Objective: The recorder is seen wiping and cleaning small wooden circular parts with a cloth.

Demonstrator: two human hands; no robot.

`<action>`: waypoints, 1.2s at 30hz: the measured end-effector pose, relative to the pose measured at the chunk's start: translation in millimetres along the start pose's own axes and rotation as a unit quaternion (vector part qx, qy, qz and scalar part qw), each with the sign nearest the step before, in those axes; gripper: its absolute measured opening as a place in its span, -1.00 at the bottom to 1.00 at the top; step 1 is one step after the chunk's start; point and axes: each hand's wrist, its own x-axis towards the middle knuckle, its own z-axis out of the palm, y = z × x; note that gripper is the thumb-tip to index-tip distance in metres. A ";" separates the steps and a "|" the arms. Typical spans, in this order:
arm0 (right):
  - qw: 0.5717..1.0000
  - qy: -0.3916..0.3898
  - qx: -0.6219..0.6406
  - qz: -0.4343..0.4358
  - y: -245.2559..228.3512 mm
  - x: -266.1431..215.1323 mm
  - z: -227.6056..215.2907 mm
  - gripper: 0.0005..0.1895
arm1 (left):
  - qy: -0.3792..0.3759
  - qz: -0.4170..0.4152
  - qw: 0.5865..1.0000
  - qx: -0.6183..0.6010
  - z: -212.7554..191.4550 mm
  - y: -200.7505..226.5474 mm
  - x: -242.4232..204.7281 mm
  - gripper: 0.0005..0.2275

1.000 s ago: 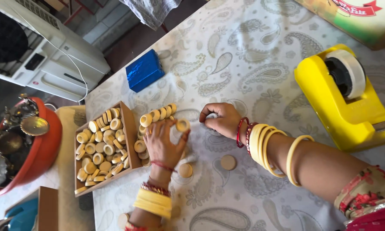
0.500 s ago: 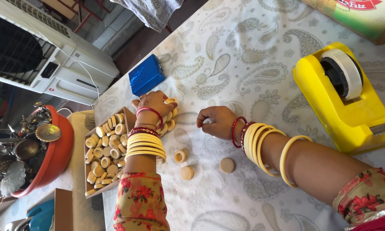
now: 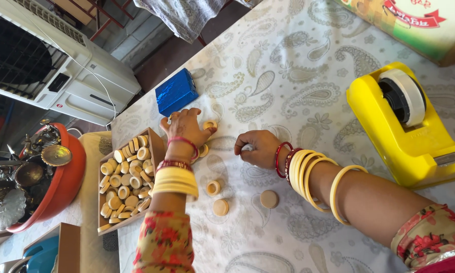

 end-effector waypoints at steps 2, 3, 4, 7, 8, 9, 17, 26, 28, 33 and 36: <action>1.000 -0.003 0.016 0.020 -4.6 -1.6 -1.7 -0.83 | 0.061 0.038 0.997 -0.013 0.7 2.3 -29.2 -0.52; 0.999 -0.007 0.033 0.042 -6.7 -2.3 -1.7 -0.83 | 0.120 0.075 0.990 -0.025 1.5 2.9 -43.9 -0.59; 0.999 -0.009 0.032 0.041 -0.9 -1.6 -1.5 -0.83 | 0.120 0.073 0.990 -0.026 4.9 3.0 -63.7 -0.59; 0.998 0.003 0.039 -0.043 4.2 -2.1 -0.9 -0.84 | 0.081 0.140 0.983 -0.090 14.8 2.3 -120.6 -0.65; 0.999 0.000 0.046 0.003 -2.2 -4.2 -2.6 -0.84 | 0.063 0.131 0.985 -0.092 17.1 2.8 -136.9 -0.64; 0.997 -0.003 0.053 0.049 -9.2 -6.4 -3.5 -0.84 | 0.044 0.122 0.987 -0.094 19.2 2.9 -153.8 -0.63; 1.000 0.023 -0.007 -0.004 3.3 -2.8 -5.2 -0.85 | 0.051 0.087 0.966 -0.238 66.9 -16.0 -166.4 -0.65; 0.988 0.044 -0.068 -0.132 -19.7 -27.7 4.2 -0.80 | 0.158 0.128 0.916 -0.346 85.1 21.7 -151.3 -0.55; 0.987 0.003 -0.102 -0.127 -25.1 -34.1 13.1 -0.77 | 0.154 0.095 0.913 -0.366 90.5 19.8 -150.5 -0.59; 0.894 -0.075 -0.309 -0.316 -17.5 -37.9 16.1 -0.69 | 0.130 0.064 0.905 -0.399 97.6 16.0 -139.3 -0.60; 0.857 -0.137 -0.362 -0.339 -32.0 -34.3 2.4 -0.59 | 0.125 0.068 0.902 -0.407 94.9 13.0 -139.6 -0.62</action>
